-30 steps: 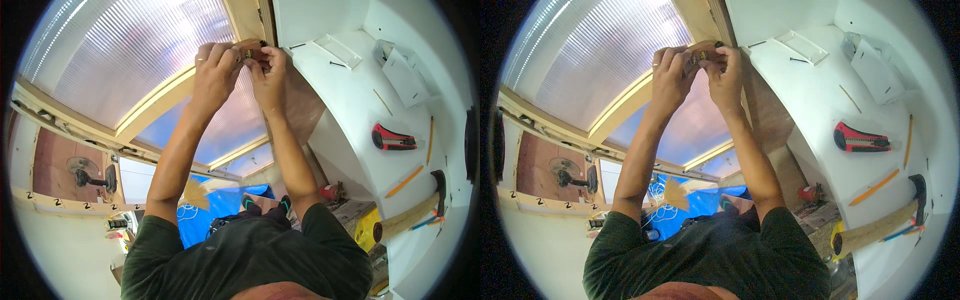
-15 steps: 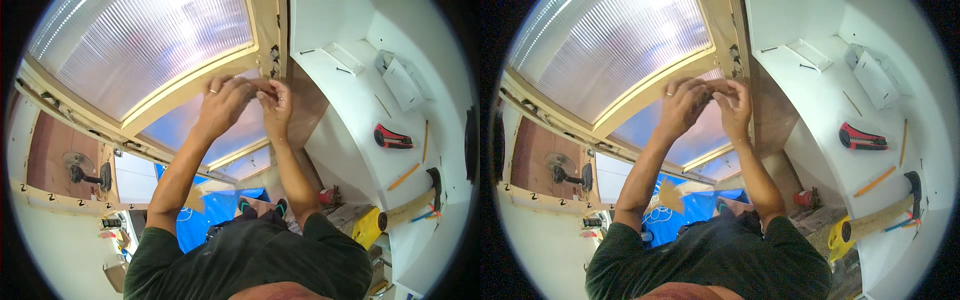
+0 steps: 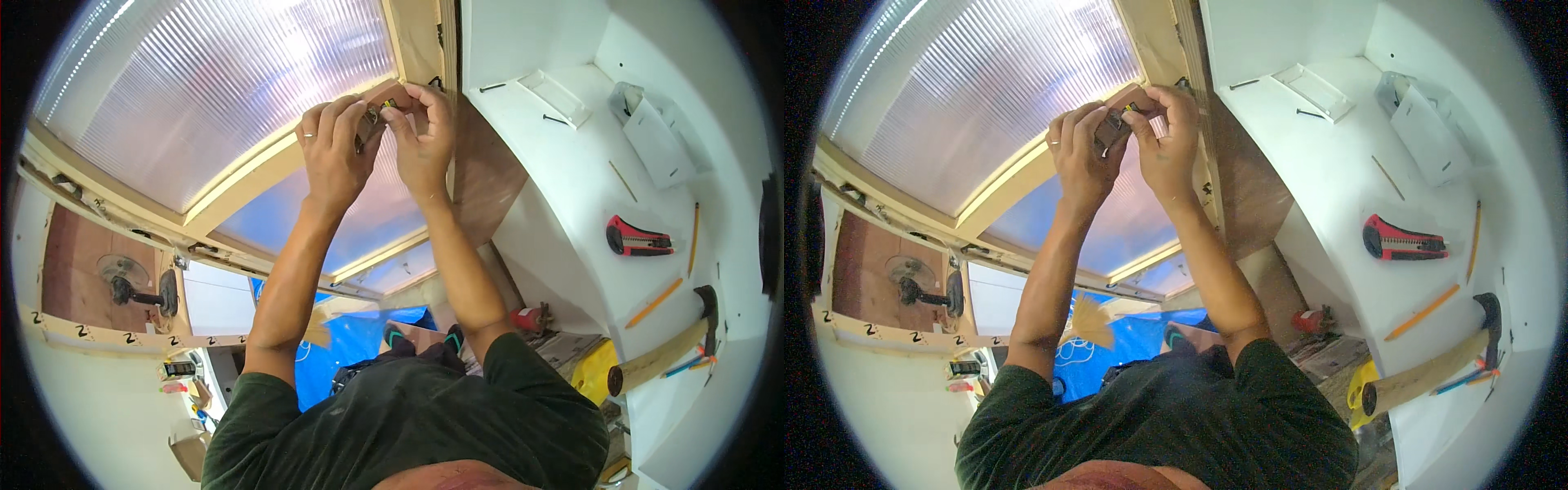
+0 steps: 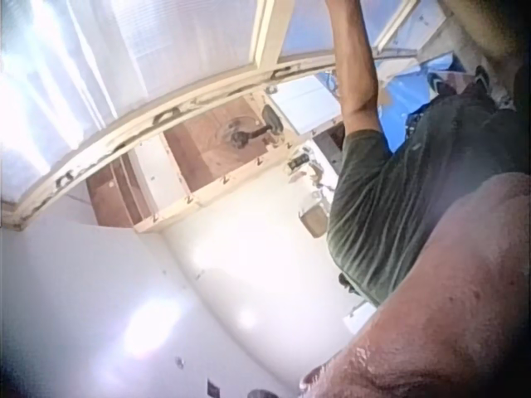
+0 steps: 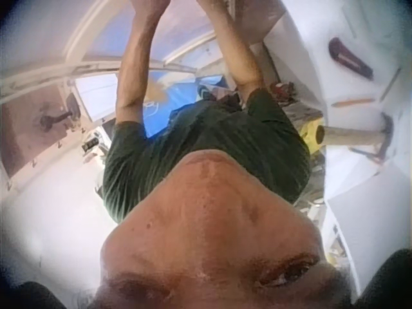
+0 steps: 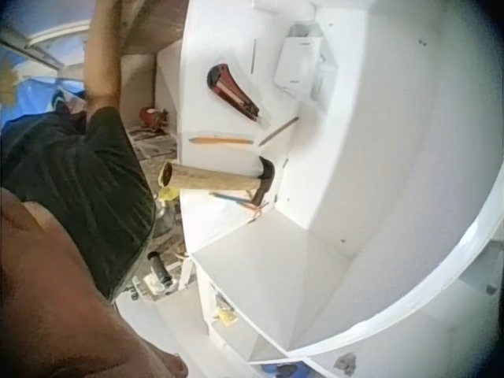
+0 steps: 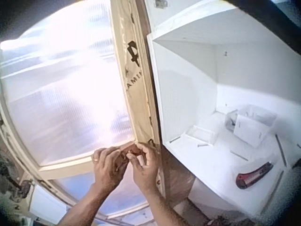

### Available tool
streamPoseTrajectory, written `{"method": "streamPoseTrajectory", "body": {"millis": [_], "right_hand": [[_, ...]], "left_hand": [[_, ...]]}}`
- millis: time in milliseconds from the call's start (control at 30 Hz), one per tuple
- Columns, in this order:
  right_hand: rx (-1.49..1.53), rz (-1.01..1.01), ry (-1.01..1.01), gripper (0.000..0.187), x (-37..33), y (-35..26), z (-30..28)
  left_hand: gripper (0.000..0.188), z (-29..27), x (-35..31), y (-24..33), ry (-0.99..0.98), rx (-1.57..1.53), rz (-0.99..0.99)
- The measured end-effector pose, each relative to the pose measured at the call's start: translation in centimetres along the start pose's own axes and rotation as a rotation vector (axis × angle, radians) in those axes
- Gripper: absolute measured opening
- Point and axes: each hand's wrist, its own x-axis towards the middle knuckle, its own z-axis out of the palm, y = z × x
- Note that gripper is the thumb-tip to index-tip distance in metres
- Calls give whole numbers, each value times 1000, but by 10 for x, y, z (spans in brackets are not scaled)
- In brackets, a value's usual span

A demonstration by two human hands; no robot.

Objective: The person sands the wooden edges of a door frame with a small sanding block, working along the inner and outer surfaces of the frame.

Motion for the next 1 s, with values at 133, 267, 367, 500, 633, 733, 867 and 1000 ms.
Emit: {"method": "streamPoseTrajectory", "body": {"millis": [133, 267, 367, 500, 633, 733, 867, 1000], "right_hand": [[-72, -36, 31, 41, 4, -3, -3], [-261, -60, 28, 40, 12, -11, -16], [-277, -80, 25, 40, 13, -10, -16], [-252, -57, 29, 41, 10, -8, -14], [-147, -17, 34, 42, 12, -1, -13], [-155, 23, 17, 42, 14, 1, -17], [-151, 48, 5, 42, 15, 2, -23], [-199, 42, 0, 43, 18, -3, -19]], "left_hand": [[50, 3, 8, 3, -29, 4, 23], [48, 6, 15, 6, -55, 1, 47], [47, 7, 14, 4, -41, 27, 59], [47, 7, 17, 4, -61, -9, 75], [52, 6, 19, 1, -98, -7, 84], [54, 5, 18, 0, -134, -8, 85], [53, 7, 19, 3, -124, -23, 92], [37, 9, 22, 7, -68, -19, 49]]}}
